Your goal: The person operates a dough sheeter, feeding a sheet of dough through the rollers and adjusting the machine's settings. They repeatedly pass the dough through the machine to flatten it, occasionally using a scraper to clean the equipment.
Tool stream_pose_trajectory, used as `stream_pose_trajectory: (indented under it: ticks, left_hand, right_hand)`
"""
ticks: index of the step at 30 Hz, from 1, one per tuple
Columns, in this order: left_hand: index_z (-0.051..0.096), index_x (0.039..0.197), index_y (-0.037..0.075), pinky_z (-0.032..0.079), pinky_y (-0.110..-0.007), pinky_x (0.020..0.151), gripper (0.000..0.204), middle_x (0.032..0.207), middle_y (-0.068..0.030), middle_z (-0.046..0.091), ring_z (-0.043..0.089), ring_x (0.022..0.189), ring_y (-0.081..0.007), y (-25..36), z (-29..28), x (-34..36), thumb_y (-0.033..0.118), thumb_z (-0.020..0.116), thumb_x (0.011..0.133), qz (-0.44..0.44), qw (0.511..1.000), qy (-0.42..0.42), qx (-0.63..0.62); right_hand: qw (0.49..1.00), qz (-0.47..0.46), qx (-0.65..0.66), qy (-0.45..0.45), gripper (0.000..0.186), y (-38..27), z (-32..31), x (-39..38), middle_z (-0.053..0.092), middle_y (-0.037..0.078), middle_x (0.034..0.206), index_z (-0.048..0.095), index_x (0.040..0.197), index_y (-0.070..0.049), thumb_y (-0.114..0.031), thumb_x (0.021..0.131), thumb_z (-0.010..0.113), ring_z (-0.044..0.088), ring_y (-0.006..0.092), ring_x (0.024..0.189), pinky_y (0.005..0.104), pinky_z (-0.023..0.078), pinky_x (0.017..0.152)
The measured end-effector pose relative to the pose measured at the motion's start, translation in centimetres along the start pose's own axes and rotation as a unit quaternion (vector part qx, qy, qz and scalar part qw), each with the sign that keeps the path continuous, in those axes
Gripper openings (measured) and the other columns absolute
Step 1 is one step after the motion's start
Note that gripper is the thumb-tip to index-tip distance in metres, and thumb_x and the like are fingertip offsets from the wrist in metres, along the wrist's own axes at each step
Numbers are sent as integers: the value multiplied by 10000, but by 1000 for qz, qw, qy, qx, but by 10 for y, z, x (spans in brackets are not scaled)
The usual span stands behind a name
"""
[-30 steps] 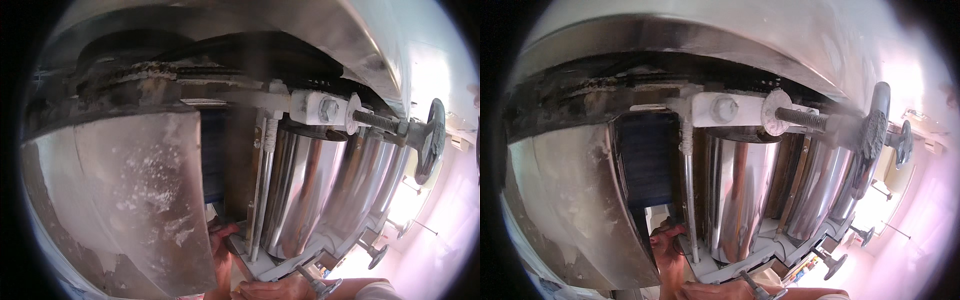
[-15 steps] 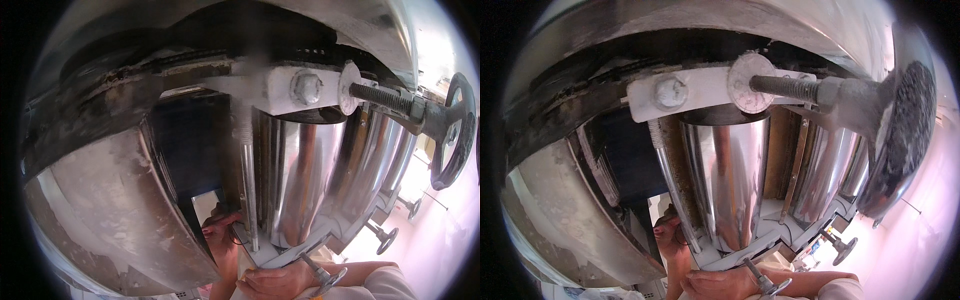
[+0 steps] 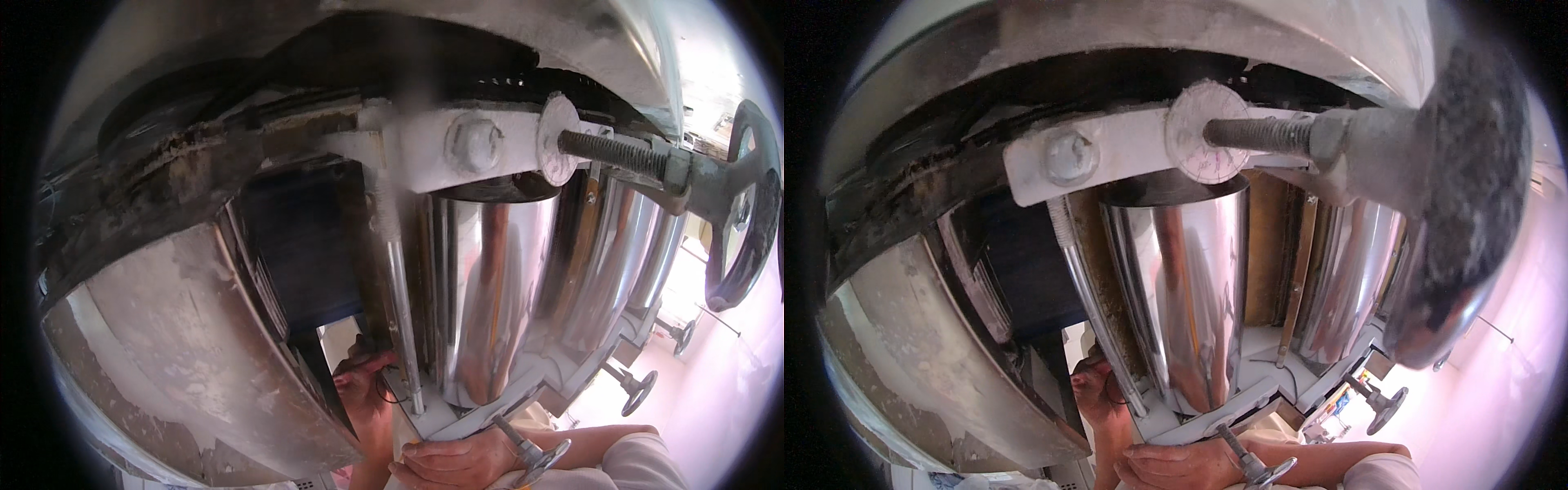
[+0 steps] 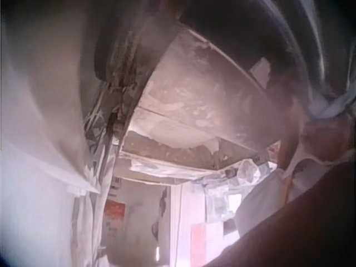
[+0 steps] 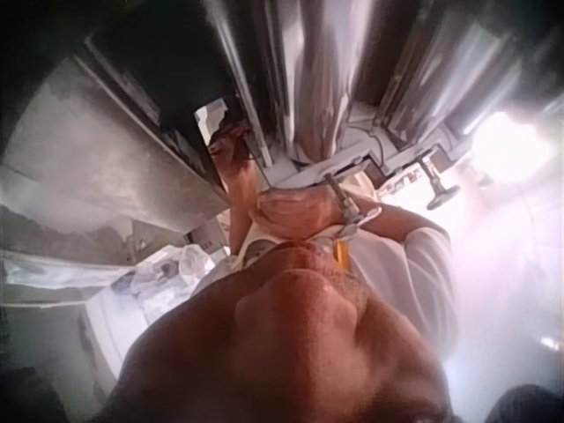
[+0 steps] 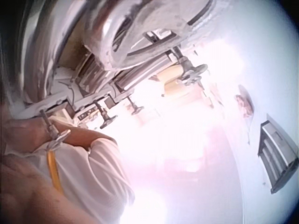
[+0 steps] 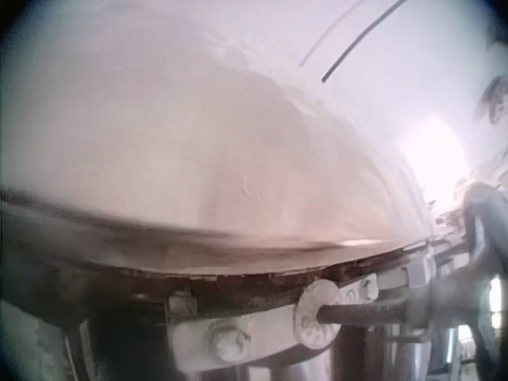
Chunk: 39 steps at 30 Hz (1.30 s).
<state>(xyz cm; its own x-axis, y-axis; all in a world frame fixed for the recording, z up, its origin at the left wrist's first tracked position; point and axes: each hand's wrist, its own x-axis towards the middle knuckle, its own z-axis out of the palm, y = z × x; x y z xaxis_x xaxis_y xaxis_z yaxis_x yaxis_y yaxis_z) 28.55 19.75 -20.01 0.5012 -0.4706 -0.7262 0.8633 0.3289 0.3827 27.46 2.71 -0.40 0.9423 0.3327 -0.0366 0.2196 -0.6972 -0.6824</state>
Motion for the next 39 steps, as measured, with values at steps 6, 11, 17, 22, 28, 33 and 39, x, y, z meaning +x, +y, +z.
stream_pose_trajectory:
  ticks: [6, 11, 17, 22, 28, 33, 39]
  left_hand:
    - [679, 1204, -79, 611, -487, 968, 470, 1257, -241, 691, 712, 1114, -337, 8, 18, 3, 351, 645, 1016, -15, 985, -22, -169]
    - [681, 1219, -42, 624, -486, 945, 420, 1320, -238, 665, 713, 1128, -331, 3, -1, 4, 296, 719, 973, -46, 990, -19, -130]
    - [698, 1146, -2, 614, -467, 966, 340, 1305, -210, 678, 701, 1150, -317, 9, 14, 1, 286, 725, 968, -33, 994, 5, -102]
    - [700, 1119, -2, 586, -495, 1000, 300, 1272, -204, 691, 686, 1163, -315, 15, 22, 9, 257, 723, 969, -28, 988, -29, -147]
    - [738, 1039, -21, 547, -377, 884, 450, 1021, -113, 708, 666, 1010, -216, 20, 36, 8, 421, 664, 994, -10, 998, -15, -58]
    - [665, 1204, -87, 560, -467, 999, 511, 1241, -207, 676, 663, 1163, -317, 8, 13, 7, 374, 690, 987, -28, 986, -35, -159]
    - [631, 1258, -121, 564, -470, 1021, 554, 1311, -213, 663, 653, 1213, -317, 7, 9, 5, 364, 683, 994, -41, 977, -44, -206]
  right_hand:
    - [1000, 2, 3, -6, 364, -2, -1, 1, 698, 130, 1210, 696, 1214, 6, -159, 911, 579, 665, 250, 1153, 399, 478, 1115]
    - [1000, 10, 1, -4, 369, -4, -1, 0, 696, 130, 1211, 694, 1214, 6, -159, 904, 583, 664, 249, 1154, 398, 478, 1116]
    - [1000, 10, 1, -8, 374, -5, -1, 0, 695, 130, 1213, 692, 1215, 6, -159, 896, 588, 662, 248, 1156, 397, 477, 1118]
    - [1000, 16, -2, -7, 378, -6, 0, -1, 694, 130, 1214, 691, 1215, 6, -160, 890, 591, 661, 247, 1158, 396, 477, 1119]
    - [1000, 16, -4, -12, 384, -7, -2, -1, 693, 130, 1215, 689, 1215, 7, -160, 882, 596, 659, 246, 1159, 395, 477, 1121]
    - [1000, 15, -11, -17, 389, -6, -3, 1, 692, 129, 1216, 687, 1215, 7, -160, 875, 600, 658, 245, 1161, 394, 477, 1122]
    - [1000, 14, -13, -24, 395, -6, -8, 4, 690, 129, 1218, 685, 1216, 7, -160, 868, 605, 656, 244, 1163, 393, 477, 1124]
